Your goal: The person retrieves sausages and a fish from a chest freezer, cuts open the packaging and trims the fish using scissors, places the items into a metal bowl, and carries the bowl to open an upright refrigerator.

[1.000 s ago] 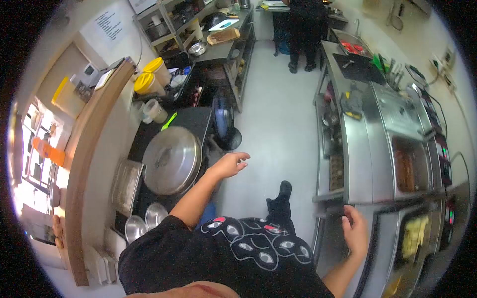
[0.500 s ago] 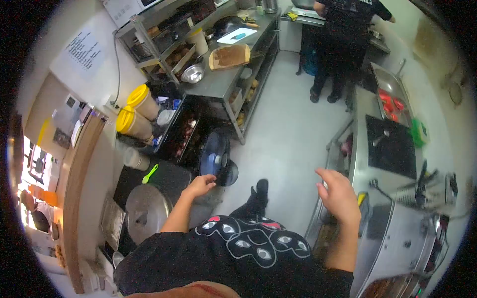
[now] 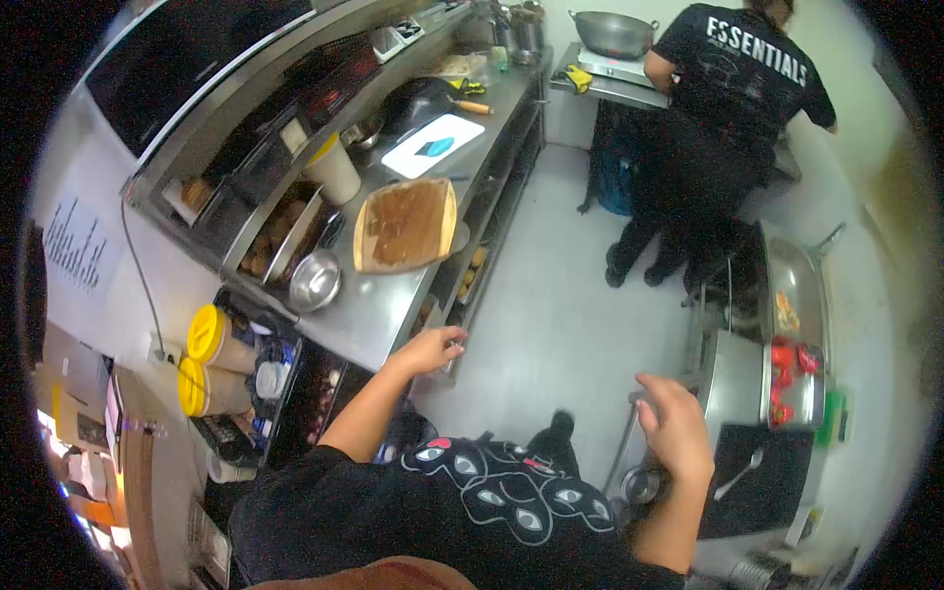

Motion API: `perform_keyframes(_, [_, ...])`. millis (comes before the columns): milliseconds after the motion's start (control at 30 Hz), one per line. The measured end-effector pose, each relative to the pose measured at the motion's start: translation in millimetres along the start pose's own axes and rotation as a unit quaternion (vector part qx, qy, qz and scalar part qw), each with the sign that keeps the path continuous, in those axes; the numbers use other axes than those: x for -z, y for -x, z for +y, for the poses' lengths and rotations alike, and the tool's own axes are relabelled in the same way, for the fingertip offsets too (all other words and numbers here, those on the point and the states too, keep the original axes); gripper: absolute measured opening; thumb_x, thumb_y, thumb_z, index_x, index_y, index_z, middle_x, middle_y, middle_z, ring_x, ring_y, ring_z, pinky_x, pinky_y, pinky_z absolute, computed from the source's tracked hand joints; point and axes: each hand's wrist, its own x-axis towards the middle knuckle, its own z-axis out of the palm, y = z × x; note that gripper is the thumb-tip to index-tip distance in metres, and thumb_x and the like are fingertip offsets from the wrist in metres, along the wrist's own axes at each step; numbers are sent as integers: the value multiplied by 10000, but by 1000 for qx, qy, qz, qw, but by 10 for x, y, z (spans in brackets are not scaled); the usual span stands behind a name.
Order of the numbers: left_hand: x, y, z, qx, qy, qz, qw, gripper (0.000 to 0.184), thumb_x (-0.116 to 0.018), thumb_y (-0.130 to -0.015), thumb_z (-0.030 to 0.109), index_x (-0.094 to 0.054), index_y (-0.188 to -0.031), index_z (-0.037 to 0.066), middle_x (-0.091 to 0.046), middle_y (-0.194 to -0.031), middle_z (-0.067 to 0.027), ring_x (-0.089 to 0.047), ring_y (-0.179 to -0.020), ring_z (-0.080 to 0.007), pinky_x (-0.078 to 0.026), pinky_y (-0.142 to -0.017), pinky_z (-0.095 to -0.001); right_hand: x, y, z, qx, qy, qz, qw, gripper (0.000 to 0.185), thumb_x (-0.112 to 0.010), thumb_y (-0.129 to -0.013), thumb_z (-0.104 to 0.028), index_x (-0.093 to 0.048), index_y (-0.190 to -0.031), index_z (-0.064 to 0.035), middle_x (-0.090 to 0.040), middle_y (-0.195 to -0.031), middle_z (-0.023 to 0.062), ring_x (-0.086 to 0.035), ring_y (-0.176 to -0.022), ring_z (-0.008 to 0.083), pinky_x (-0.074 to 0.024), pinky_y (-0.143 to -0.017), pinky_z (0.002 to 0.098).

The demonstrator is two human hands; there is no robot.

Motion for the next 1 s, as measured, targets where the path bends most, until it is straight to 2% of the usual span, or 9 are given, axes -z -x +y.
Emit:
perform_keyframes(100, [256, -568, 94, 11, 44, 15, 999, 348, -616, -826, 210, -570, -1129, 44, -645, -1009, -150, -628, -911, -253, -484, -807, -335, -55, -883, 443, 40, 22, -27, 999, 293, -604, -749, -49, -598, -1040, -13, -620, -970, 173, -597, -880, 330, -470, -788, 370])
perform_keyframes(200, [239, -854, -226, 41, 128, 107, 985, 312, -612, -827, 189, -588, -1103, 47, -627, -1060, -148, -616, -938, -270, -480, -817, -349, -20, -2066, 563, 103, 12, -51, 993, 269, -607, -773, -101, -606, -1036, -45, -621, -969, 168, -580, -923, 341, -463, -813, 386])
perform_keyframes(333, [363, -740, -252, 193, 204, 129, 951, 317, -607, -852, 212, -593, -1119, 44, -646, -1012, -104, -607, -916, -176, -473, -818, -306, -125, -3650, 466, 236, 0, -84, 968, 258, -605, -781, -112, -610, -1034, -64, -621, -943, 159, -581, -906, 339, -469, -789, 400])
perform_keyframes(467, [345, -519, -558, 291, 231, 108, 922, 281, -590, -873, 213, -602, -1105, 54, -655, -927, -83, -595, -811, -148, -481, -743, -277, -350, -5031, 148, 374, -3, -45, 926, 256, -603, -776, -100, -605, -1029, -61, -617, -942, 150, -582, -898, 337, -474, -782, 395])
perform_keyframes(567, [357, -480, -626, 434, 383, 45, 814, 334, -642, -800, 198, -604, -1108, 74, -654, -914, -65, -592, -791, -153, -479, -707, -273, -505, -5798, -199, 385, 22, -61, 921, 287, -595, -783, -91, -587, -1069, -67, -613, -1012, 139, -582, -940, 323, -467, -830, 379])
perform_keyframes(633, [312, -504, -821, 373, 221, -73, 898, 427, -667, -715, 191, -599, -1128, 100, -651, -943, -49, -597, -803, -177, -481, -711, -274, -616, -6187, -355, 409, 2, -36, 912, 277, -587, -789, -100, -596, -1065, -69, -615, -1030, 141, -583, -945, 321, -465, -833, 378])
perform_keyframes(700, [115, -449, -1014, 354, 143, -134, 915, 458, -666, -683, 187, -598, -1130, 113, -649, -954, -43, -601, -808, -190, -485, -699, -285, -723, -6656, -603, 431, -11, -34, 902, 258, -586, -793, -105, -605, -1047, -60, -620, -1017, 150, -588, -934, 322, -469, -821, 371])
perform_keyframes(833, [-350, -409, -1093, 518, 292, -27, 804, 384, -610, -725, 186, -600, -1101, 110, -648, -937, -49, -605, -808, -194, -494, -644, -324, -983, -7840, -1042, 437, -45, -21, 898, 232, -581, -796, -156, -628, -1004, -64, -634, -966, 172, -603, -905, 340, -478, -795, 406])
perform_keyframes(1000, [-932, -437, -816, 663, 432, 186, 583, 306, -540, -777, 186, -603, -1065, 107, -647, -915, -57, -611, -808, -198, -506, -576, -374, -1471, -9567, -1471, 376, -24, 10, 926, 243, -548, -831, -227, -636, -1014, -94, -639, -995, 159, -601, -947, 337, -470, -835, 405])
